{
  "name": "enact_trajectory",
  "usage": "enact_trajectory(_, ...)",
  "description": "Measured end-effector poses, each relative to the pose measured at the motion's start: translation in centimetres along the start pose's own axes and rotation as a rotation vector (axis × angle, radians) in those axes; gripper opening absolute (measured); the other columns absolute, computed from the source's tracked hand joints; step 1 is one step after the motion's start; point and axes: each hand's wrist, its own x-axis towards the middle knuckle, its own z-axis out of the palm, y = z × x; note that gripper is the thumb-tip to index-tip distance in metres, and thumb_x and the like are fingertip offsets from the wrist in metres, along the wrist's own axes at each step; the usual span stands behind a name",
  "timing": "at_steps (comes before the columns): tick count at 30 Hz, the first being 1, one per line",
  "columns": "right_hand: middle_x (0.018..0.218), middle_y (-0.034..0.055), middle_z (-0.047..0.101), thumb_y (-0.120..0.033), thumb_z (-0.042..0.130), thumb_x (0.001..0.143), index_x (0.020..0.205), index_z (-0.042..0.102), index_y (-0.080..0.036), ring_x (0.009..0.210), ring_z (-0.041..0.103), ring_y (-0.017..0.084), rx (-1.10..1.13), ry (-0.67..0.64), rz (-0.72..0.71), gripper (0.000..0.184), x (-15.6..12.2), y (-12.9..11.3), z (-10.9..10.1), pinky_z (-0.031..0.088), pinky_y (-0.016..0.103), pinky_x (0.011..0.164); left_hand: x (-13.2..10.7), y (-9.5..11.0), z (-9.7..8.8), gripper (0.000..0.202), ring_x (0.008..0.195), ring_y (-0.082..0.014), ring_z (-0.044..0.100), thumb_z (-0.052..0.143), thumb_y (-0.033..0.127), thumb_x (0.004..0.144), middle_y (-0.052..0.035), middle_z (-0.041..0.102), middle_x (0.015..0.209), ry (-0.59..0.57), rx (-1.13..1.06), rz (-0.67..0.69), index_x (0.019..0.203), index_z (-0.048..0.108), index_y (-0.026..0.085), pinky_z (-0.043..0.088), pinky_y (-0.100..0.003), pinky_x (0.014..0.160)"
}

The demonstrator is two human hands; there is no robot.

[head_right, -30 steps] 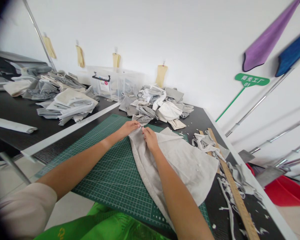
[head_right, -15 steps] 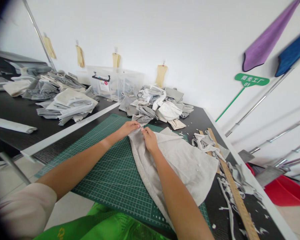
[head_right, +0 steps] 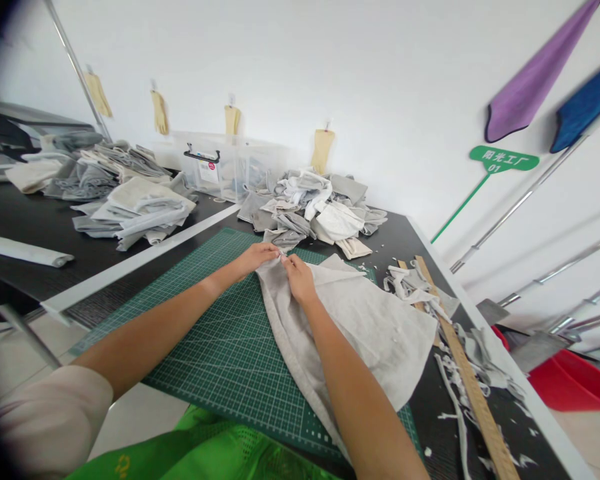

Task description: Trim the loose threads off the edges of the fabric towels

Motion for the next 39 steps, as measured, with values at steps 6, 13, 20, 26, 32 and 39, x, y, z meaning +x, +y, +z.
enact_trajectory(6,0.068,-0.0024,0.052,-0.057,0.046,0.1,0.079,0.052,-0.024,0.07,0.049,0.018,-0.04,0.006,-0.042,0.039,0.0,-0.03,-0.08,0.033,0.028,0.063,-0.15,-0.22,0.12,0.032,0.083,-0.0187,0.062,0.071,0.042,0.078,-0.0067,0.072,0.088,-0.009,-0.028,-0.036,0.089,0.075,0.013,0.046,-0.032,0.081)
enact_trajectory(13,0.068,-0.0021,0.052,-0.054,0.047,0.101,0.078,0.052,-0.025,0.072,0.05,0.019,-0.063,0.008,-0.062,0.038,0.0,-0.01,-0.06,0.033,0.029,0.066,-0.13,-0.06,0.22,0.029,0.08,-0.017,0.06,0.072,0.041,0.076,-0.0046,0.071,0.084,0.008,-0.008,-0.05,0.085,0.075,0.014,0.046,-0.03,0.078)
enact_trajectory(20,0.071,-0.0021,0.054,-0.054,0.046,0.103,0.078,0.052,-0.024,0.073,0.052,0.018,-0.072,0.008,-0.105,0.039,0.05,0.38,0.12,0.034,0.029,0.068,-0.47,0.48,0.31,0.025,0.077,-0.0157,0.059,0.069,0.037,0.079,-0.0034,0.069,0.08,-0.005,-0.01,-0.038,0.083,0.075,0.013,0.045,-0.029,0.076)
enact_trajectory(26,0.071,-0.0024,0.055,-0.054,0.045,0.103,0.078,0.052,-0.024,0.073,0.052,0.018,-0.078,0.019,-0.109,0.039,0.05,0.43,0.18,0.033,0.029,0.069,-0.36,0.23,0.33,0.028,0.077,-0.016,0.058,0.07,0.04,0.077,-0.0036,0.069,0.08,-0.012,-0.03,-0.035,0.083,0.073,0.013,0.045,-0.029,0.076)
enact_trajectory(32,0.072,-0.0019,0.056,-0.053,0.046,0.103,0.077,0.051,-0.024,0.073,0.053,0.018,-0.085,0.02,-0.097,0.039,0.05,0.3,0.1,0.033,0.029,0.069,-0.3,-0.03,0.4,0.028,0.076,-0.0164,0.058,0.07,0.041,0.075,-0.0032,0.069,0.08,-0.004,-0.03,-0.041,0.082,0.072,0.014,0.044,-0.029,0.076)
enact_trajectory(39,0.071,-0.0004,0.055,-0.051,0.044,0.103,0.075,0.049,-0.024,0.073,0.052,0.019,-0.074,0.03,-0.119,0.038,-0.05,0.04,0.1,0.035,0.03,0.069,-0.38,0.09,0.51,0.031,0.078,-0.0168,0.06,0.071,0.044,0.074,-0.0034,0.07,0.082,-0.001,-0.037,-0.054,0.084,0.072,0.014,0.045,-0.029,0.077)
